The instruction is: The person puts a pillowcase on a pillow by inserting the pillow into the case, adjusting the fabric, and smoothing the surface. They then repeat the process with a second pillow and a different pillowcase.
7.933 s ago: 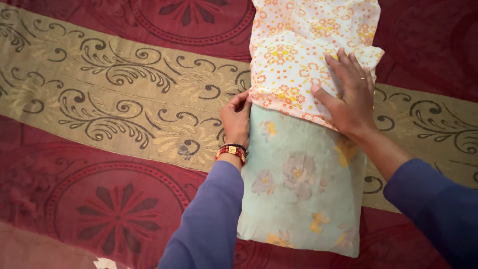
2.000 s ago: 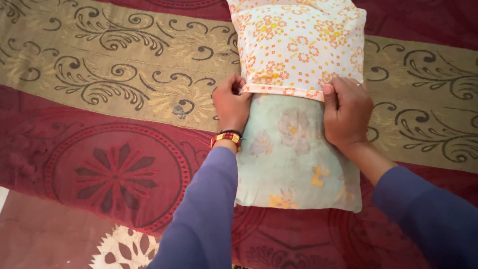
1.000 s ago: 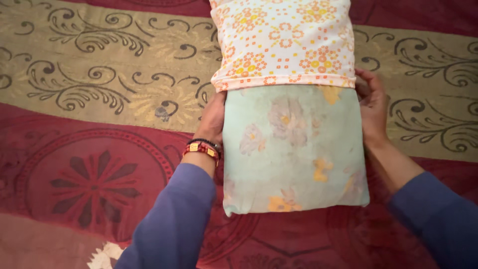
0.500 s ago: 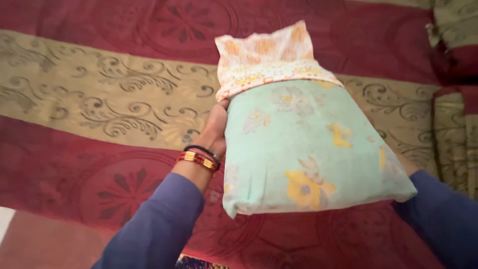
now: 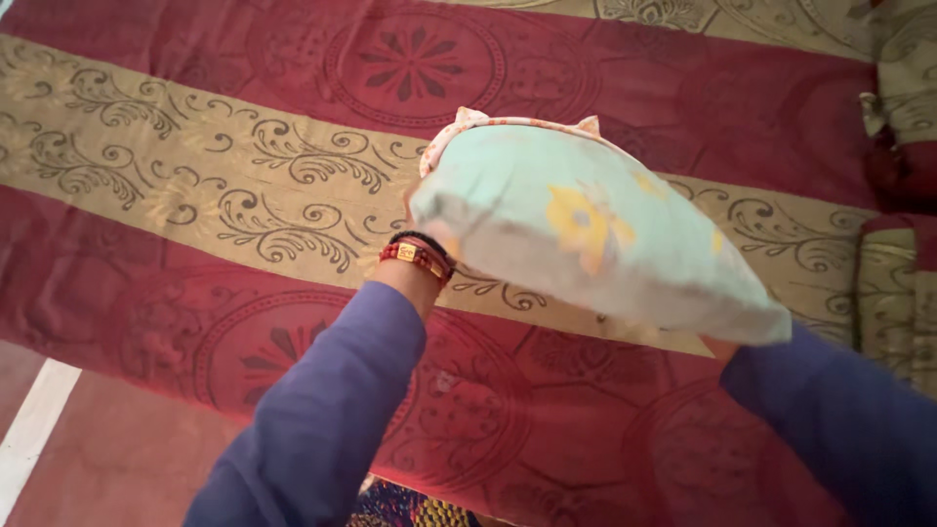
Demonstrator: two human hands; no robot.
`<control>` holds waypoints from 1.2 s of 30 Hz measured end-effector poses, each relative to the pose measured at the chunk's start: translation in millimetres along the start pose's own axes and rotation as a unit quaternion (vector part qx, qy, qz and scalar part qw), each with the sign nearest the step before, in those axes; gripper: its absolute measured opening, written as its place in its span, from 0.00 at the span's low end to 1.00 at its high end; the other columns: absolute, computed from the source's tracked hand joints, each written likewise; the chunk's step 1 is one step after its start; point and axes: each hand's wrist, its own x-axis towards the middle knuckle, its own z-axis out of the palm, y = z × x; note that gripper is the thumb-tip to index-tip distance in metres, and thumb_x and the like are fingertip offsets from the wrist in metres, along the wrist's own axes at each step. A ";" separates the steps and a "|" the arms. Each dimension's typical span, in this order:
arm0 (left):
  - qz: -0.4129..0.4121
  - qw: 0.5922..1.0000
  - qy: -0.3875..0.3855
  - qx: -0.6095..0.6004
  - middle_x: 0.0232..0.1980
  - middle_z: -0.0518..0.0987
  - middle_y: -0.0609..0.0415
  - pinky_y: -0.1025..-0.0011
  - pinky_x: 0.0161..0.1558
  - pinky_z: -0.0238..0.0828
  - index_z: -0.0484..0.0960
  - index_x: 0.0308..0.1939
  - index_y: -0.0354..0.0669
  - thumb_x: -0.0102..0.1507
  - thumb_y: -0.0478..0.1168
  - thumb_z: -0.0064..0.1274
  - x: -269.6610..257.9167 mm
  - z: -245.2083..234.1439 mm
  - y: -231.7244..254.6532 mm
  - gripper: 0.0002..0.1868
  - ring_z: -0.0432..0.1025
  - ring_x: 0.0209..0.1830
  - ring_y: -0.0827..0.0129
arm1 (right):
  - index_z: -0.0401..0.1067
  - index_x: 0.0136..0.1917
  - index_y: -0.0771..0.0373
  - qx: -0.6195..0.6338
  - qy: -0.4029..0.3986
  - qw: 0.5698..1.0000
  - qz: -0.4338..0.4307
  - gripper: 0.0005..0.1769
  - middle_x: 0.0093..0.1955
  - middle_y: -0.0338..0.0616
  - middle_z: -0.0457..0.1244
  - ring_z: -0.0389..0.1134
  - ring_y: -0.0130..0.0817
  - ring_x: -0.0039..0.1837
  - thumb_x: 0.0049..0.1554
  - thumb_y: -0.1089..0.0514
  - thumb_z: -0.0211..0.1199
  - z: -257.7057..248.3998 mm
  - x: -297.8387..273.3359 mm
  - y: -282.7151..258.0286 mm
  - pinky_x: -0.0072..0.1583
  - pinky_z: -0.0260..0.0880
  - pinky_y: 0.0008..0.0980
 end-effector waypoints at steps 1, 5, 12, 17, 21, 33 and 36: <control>-0.011 0.999 -0.036 -0.037 0.47 0.84 0.47 0.60 0.38 0.79 0.80 0.52 0.36 0.66 0.49 0.46 -9.6 15.7 7.7 0.21 0.80 0.40 0.60 | 0.63 0.58 0.54 -0.002 0.009 1.000 0.001 0.09 0.49 0.37 0.60 0.56 0.26 0.44 0.64 0.56 0.53 -3.9 2.1 -8.4 0.43 0.50 0.29; 0.118 0.909 0.234 0.324 0.37 0.85 0.46 0.60 0.27 0.77 0.84 0.43 0.34 0.64 0.49 0.51 -40.9 68.7 30.9 0.20 0.80 0.28 0.59 | 0.64 0.54 0.54 -0.014 0.027 1.000 -0.003 0.06 0.45 0.37 0.60 0.55 0.26 0.38 0.63 0.57 0.52 -3.2 23.3 -46.4 0.38 0.48 0.30; 0.194 0.825 0.200 0.491 0.23 0.82 0.47 0.68 0.23 0.76 0.86 0.29 0.33 0.65 0.51 0.45 -33.2 104.8 58.3 0.25 0.78 0.18 0.64 | 0.66 0.48 0.53 -0.053 0.060 0.995 -0.052 0.04 0.36 0.38 0.61 0.54 0.26 0.29 0.63 0.58 0.50 5.2 70.7 -91.7 0.28 0.44 0.30; 0.164 0.840 0.222 0.468 0.23 0.82 0.49 0.67 0.24 0.77 0.84 0.25 0.35 0.64 0.50 0.45 -34.4 121.1 66.7 0.24 0.78 0.18 0.67 | 0.70 0.46 0.64 -0.162 0.078 0.980 -0.084 0.12 0.33 0.42 0.61 0.57 0.27 0.28 0.61 0.63 0.45 -2.9 58.7 -130.0 0.28 0.48 0.29; 0.215 0.762 0.202 0.577 0.23 0.83 0.44 0.66 0.32 0.78 0.84 0.23 0.33 0.65 0.47 0.48 -40.1 130.1 83.2 0.23 0.80 0.20 0.63 | 0.69 0.48 0.62 -0.105 -0.023 0.991 -0.076 0.14 0.31 0.38 0.59 0.55 0.23 0.28 0.62 0.60 0.41 -10.3 54.6 -158.8 0.27 0.46 0.27; 0.287 0.725 0.175 0.601 0.31 0.83 0.38 0.54 0.33 0.78 0.85 0.29 0.32 0.57 0.33 0.56 38.0 79.1 92.5 0.06 0.80 0.30 0.49 | 0.78 0.45 0.66 -0.373 0.054 0.902 -0.212 0.08 0.33 0.44 0.67 0.62 0.27 0.27 0.58 0.59 0.63 17.5 28.3 -189.6 0.29 0.58 0.31; 0.121 0.905 0.131 0.386 0.29 0.82 0.43 0.61 0.29 0.77 0.82 0.28 0.29 0.62 0.33 0.53 65.6 79.5 97.7 0.10 0.79 0.25 0.59 | 0.79 0.42 0.66 -0.367 0.086 0.896 -0.234 0.08 0.33 0.47 0.68 0.65 0.33 0.29 0.58 0.59 0.65 10.2 33.4 -188.5 0.30 0.61 0.34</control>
